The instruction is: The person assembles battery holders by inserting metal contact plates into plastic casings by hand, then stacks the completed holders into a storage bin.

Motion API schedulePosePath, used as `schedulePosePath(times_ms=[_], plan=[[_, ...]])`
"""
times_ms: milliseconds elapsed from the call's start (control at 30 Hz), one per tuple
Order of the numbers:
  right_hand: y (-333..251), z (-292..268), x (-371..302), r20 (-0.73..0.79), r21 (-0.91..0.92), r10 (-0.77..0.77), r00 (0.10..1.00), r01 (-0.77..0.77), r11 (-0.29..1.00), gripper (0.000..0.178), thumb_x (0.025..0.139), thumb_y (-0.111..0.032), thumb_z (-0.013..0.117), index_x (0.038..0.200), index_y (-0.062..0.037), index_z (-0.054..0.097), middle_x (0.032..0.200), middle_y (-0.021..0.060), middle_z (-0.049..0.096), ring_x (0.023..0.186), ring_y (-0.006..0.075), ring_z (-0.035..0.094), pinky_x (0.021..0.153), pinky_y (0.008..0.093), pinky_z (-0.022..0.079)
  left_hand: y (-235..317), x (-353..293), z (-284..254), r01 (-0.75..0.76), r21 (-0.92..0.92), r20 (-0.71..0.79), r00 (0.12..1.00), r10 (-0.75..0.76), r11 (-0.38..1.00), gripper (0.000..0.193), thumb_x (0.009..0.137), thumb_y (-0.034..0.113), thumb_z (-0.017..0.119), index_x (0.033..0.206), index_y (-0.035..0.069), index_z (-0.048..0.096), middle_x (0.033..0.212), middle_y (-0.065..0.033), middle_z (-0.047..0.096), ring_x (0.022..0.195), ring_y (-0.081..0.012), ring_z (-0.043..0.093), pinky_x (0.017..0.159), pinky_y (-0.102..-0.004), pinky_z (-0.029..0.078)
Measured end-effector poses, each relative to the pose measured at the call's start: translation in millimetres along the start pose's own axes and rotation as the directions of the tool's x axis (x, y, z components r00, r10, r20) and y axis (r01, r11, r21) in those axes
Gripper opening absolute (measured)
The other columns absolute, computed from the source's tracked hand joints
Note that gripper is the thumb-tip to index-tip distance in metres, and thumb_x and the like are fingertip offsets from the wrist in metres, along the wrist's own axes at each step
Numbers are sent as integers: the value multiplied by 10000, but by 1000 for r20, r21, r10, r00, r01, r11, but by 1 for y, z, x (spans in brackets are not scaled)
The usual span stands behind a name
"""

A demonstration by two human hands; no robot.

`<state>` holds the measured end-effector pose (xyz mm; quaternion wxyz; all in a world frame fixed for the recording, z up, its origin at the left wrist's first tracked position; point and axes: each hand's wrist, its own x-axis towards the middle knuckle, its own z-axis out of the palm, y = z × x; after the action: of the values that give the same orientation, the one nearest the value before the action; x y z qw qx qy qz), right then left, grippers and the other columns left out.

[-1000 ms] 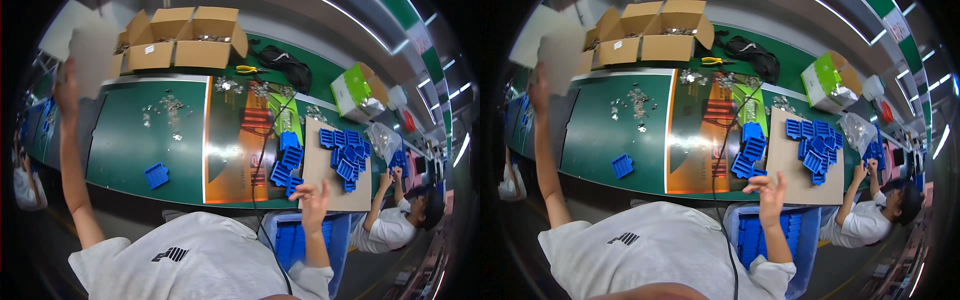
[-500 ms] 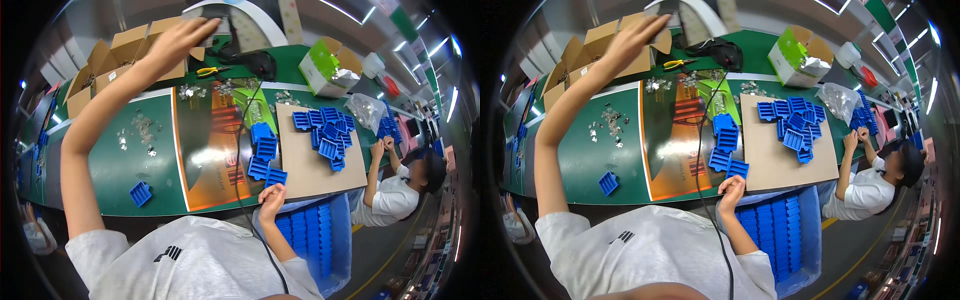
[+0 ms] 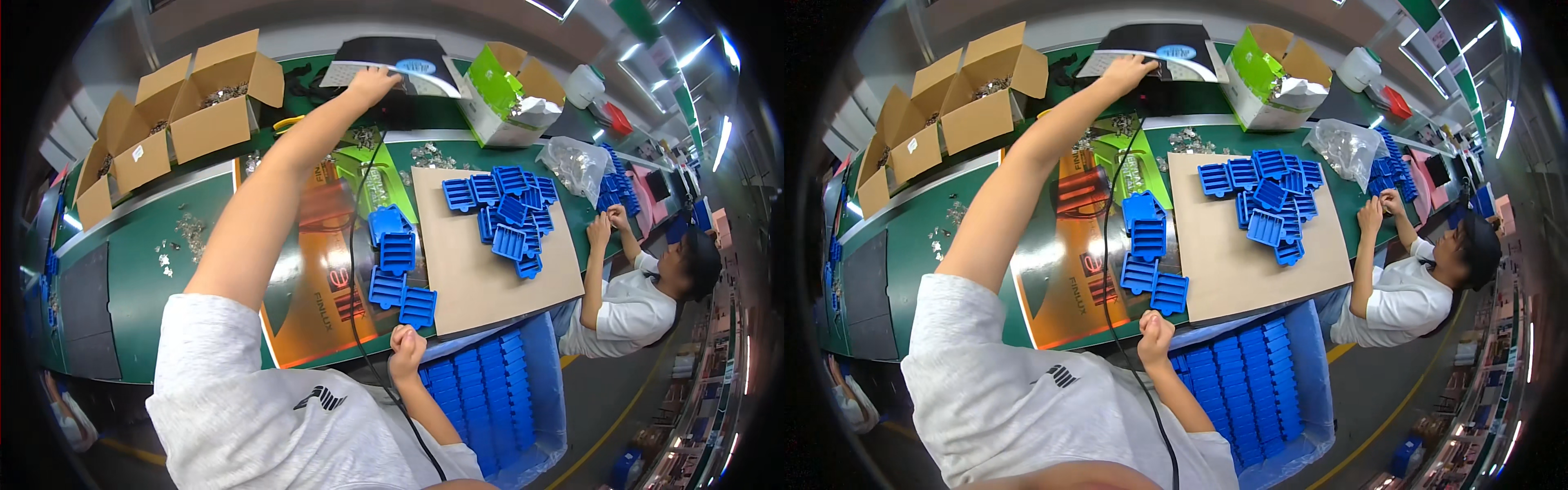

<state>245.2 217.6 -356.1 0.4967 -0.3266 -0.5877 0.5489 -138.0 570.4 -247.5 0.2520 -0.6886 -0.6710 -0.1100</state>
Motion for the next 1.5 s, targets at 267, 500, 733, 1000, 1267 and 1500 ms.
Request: schedulePosePath(times_ms=[267, 500, 733, 1000, 1267, 1500], plan=[[-7, -4, -6, -4, -129, -136, 991, 134, 983, 365, 899, -135, 373, 555, -13, 395, 493, 96, 389, 416, 229, 403, 436, 343, 324, 26, 5, 35, 144, -178, 470, 882, -45, 973, 833, 760, 723, 497, 1329, 116, 466, 1261, -201, 527, 1184, -362, 493, 986, -466, 384], [-32, -85, -40, -446, -172, -84, 891, 7, 985, 373, 950, -188, 353, 602, -58, 387, 546, 64, 407, 491, 164, 379, 464, 304, 301, 19, -83, -62, -173, -576, -4, 978, 209, 799, 388, 906, 261, 540, 1219, 32, 540, 1207, -191, 562, 1130, -329, 529, 971, -378, 408], [-20, -185, -138, -566, -757, -64, 822, -488, 434, 452, 815, -86, 621, 1224, 9, 453, 1232, 203, 482, 1088, 331, 491, 884, 375, 440, 16, -306, -243, 236, -686, 412, 906, 100, 689, 282, 949, 71, 441, 1197, -9, 549, 1246, -135, 548, 1210, -239, 481, 1040, -350, 329], [17, -213, -83, -592, -642, -9, 806, -466, 609, 433, 836, -103, 595, 1220, 32, 448, 1206, 218, 514, 1120, 341, 506, 930, 395, 442, 104, -471, -276, 499, -788, 327, 836, -442, 361, 229, 958, 75, 394, 1034, -55, 567, 1090, -186, 593, 1011, -252, 570, 920, -374, 444], [30, -244, -25, -660, -733, 4, 751, -644, 219, 516, 773, -303, 588, 1157, 38, 531, 1173, 252, 536, 1076, 404, 501, 951, 447, 402, 185, -523, -233, 611, -656, 138, 674, -725, 443, 153, 885, -35, 451, 970, -21, 578, 995, -149, 587, 928, -253, 575, 863, -337, 446], [25, -226, 26, -757, -645, 135, 640, -764, 10, 595, 807, -442, 557, 1230, -29, 497, 1230, 218, 500, 1156, 395, 454, 966, 504, 365, 185, -531, -217, 632, -533, 95, 706, -702, 563, 185, 821, -98, 450, 913, -24, 593, 978, -171, 577, 917, -301, 568, 841, -373, 453]])
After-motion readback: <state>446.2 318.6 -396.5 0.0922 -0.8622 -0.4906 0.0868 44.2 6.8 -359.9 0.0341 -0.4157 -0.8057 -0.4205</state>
